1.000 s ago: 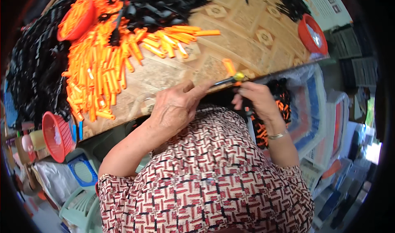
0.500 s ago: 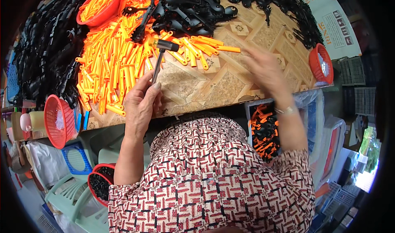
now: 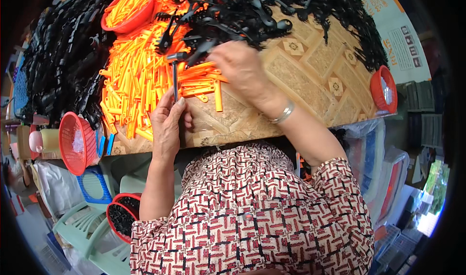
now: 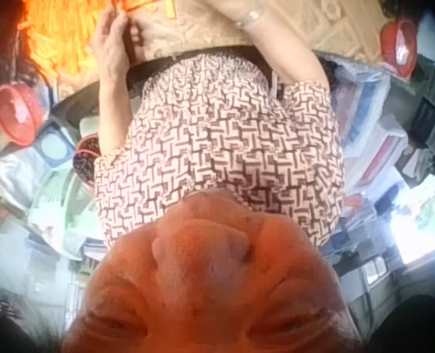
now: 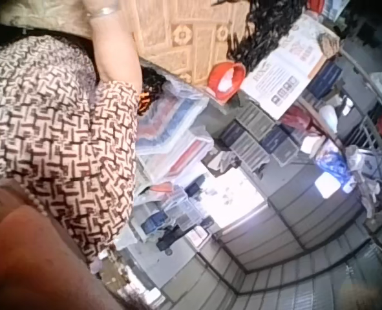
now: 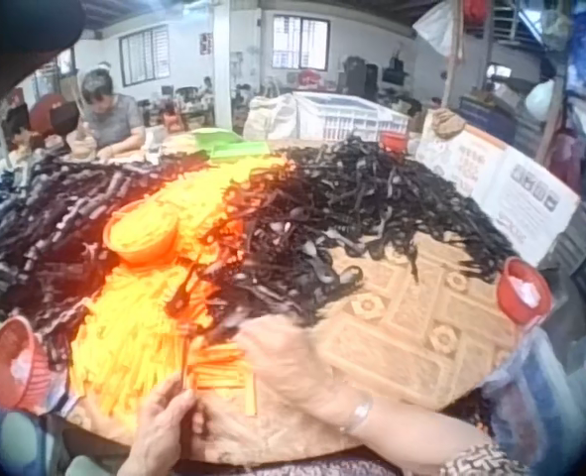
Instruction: The person assembles small plastic components by inserting orange handles into black heads. They use a hammer to secure the connection between the parts. The person works at a wooden table, handling the parts one at a time and placing the finished items on the table.
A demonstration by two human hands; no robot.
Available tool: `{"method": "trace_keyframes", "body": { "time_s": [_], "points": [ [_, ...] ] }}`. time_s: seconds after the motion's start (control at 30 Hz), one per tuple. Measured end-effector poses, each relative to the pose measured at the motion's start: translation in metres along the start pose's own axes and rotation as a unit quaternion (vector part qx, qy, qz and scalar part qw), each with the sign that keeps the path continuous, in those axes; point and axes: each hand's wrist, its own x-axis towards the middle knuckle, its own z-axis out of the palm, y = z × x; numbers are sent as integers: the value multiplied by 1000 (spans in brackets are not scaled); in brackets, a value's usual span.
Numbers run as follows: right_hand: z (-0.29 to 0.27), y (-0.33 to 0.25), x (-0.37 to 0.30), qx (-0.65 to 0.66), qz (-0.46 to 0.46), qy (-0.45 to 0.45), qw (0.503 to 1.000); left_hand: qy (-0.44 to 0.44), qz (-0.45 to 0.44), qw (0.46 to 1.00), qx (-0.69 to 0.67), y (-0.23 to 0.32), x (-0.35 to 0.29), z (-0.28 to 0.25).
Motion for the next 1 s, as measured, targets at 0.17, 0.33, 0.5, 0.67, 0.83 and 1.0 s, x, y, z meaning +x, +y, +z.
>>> {"method": "trace_keyframes", "body": {
  "time_s": [0.17,0.33,0.5,0.67,0.83,1.0],
  "points": [
    [-32,47,16,-179,47,54,981,-10,2,1000,4,0,2,-2],
    [-4,69,16,-307,31,-33,951,-17,-8,999,45,5,0,2],
    [-35,138,29,-313,43,27,948,-6,-2,999,36,5,2,3],
    [-77,170,31,134,356,111,918,-2,-3,999,39,6,1,2],
    [-93,157,34,458,352,164,800,3,-5,999,43,5,0,2],
    [-123,133,41,461,328,150,811,-9,5,999,52,2,0,-4]
  ]
}}
